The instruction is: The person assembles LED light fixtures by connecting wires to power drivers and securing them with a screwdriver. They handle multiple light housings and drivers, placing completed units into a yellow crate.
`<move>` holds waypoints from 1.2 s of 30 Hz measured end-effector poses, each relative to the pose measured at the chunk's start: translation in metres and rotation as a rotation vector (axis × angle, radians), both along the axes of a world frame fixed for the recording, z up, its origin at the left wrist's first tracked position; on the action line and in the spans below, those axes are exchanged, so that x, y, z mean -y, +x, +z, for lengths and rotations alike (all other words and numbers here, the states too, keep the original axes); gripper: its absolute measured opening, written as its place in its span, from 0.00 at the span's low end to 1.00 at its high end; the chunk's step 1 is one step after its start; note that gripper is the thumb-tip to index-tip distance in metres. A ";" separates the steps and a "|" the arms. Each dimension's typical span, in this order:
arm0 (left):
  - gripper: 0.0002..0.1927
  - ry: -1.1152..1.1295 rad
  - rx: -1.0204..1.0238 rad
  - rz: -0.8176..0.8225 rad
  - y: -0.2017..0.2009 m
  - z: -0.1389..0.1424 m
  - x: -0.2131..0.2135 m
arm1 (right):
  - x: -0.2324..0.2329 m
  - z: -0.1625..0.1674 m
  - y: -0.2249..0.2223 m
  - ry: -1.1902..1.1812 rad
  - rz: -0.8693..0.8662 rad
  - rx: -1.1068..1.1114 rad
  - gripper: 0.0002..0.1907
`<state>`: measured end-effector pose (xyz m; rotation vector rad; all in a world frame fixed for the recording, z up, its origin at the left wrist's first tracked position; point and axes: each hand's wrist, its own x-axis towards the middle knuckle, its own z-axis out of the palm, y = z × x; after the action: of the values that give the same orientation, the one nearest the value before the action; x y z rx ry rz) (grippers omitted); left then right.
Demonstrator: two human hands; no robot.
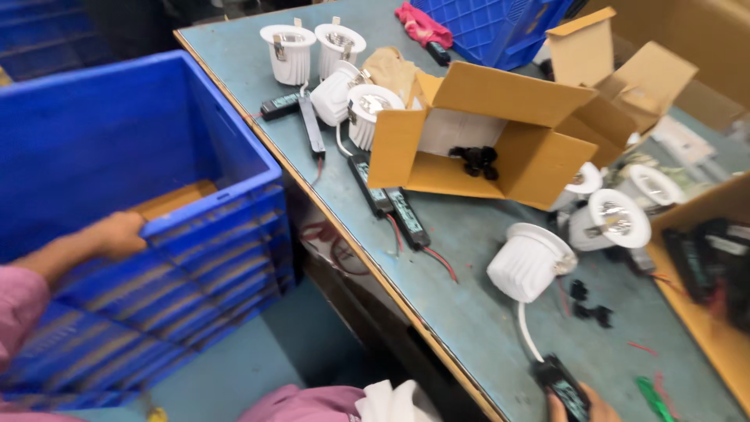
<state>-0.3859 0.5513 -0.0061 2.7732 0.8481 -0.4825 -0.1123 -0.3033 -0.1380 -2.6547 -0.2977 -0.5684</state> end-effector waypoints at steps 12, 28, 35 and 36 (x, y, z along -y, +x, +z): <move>0.24 -0.071 0.040 -0.118 -0.022 -0.073 -0.020 | 0.013 -0.072 -0.048 0.410 0.025 -0.165 0.18; 0.24 0.060 0.037 -0.079 -0.033 -0.079 -0.086 | -0.109 0.128 -0.105 -0.092 -0.106 0.008 0.28; 0.27 0.248 -0.154 -0.069 0.020 -0.067 -0.052 | -0.176 0.177 -0.008 0.761 0.025 -0.436 0.47; 0.28 0.250 -0.077 -0.106 0.026 -0.056 -0.031 | -0.184 0.180 0.009 0.778 0.021 -0.520 0.49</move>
<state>-0.3595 0.5826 -0.0618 3.0586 0.8328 -0.5380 -0.1033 -0.1194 0.0421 -1.9331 0.0532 0.0436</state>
